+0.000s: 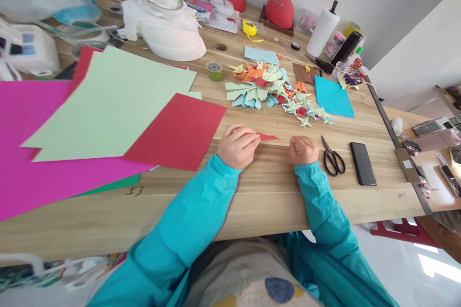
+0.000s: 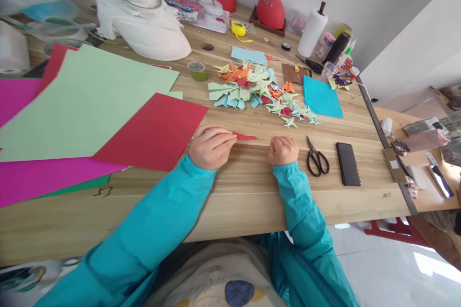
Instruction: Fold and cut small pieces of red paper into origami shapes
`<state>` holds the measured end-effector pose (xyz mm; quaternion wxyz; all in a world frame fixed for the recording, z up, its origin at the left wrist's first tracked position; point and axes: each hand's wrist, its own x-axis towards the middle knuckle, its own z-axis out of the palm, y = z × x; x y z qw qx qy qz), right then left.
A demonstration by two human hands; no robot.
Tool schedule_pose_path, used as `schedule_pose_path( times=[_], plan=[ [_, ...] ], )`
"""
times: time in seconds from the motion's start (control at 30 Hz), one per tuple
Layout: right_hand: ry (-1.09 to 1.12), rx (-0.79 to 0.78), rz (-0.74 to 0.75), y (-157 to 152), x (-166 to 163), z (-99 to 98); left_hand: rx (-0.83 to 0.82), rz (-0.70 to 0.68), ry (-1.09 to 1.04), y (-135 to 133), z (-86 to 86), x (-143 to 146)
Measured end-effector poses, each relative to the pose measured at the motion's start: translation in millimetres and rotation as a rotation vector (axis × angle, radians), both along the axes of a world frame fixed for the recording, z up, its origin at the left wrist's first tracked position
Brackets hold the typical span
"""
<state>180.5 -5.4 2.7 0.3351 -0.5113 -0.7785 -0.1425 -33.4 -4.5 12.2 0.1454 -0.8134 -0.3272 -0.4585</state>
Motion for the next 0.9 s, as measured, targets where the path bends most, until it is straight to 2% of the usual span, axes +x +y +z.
schedule_pose_path(
  times=[0.07, 0.13, 0.2, 0.3, 0.43, 0.6, 0.73, 0.9],
  plan=[
    [0.064, 0.009, -0.003, -2, 0, 2.5, -0.035, 0.003, -0.009, 0, 0.7, -2],
    [0.084, -0.022, 0.092, -5, -5, 5.1, -0.046, -0.01, 0.001, 0, 0.6, -1],
    [0.036, -0.063, 0.185, -8, -11, 5.9, -0.032, -0.024, 0.016, 0, 0.1, 1],
    [-0.023, -0.065, 0.246, -10, -18, 2.1, -0.037, -0.03, 0.056, -1, -1.6, 6],
    [-0.112, -0.035, 0.258, -9, -22, -4.2, -0.077, -0.014, 0.159, -4, -4.5, 15],
    [-0.212, -0.007, 0.29, -11, -25, -2.7, -0.078, -0.034, 0.232, -7, -4.8, 21],
    [-0.209, 0.032, 0.296, -10, -21, -0.4, -0.09, -0.034, 0.216, -4, -3.8, 15],
    [-0.158, 0.002, 0.227, -5, -10, -3.9, -0.094, 0.036, 0.193, 3, -4.5, 3]
  ],
)
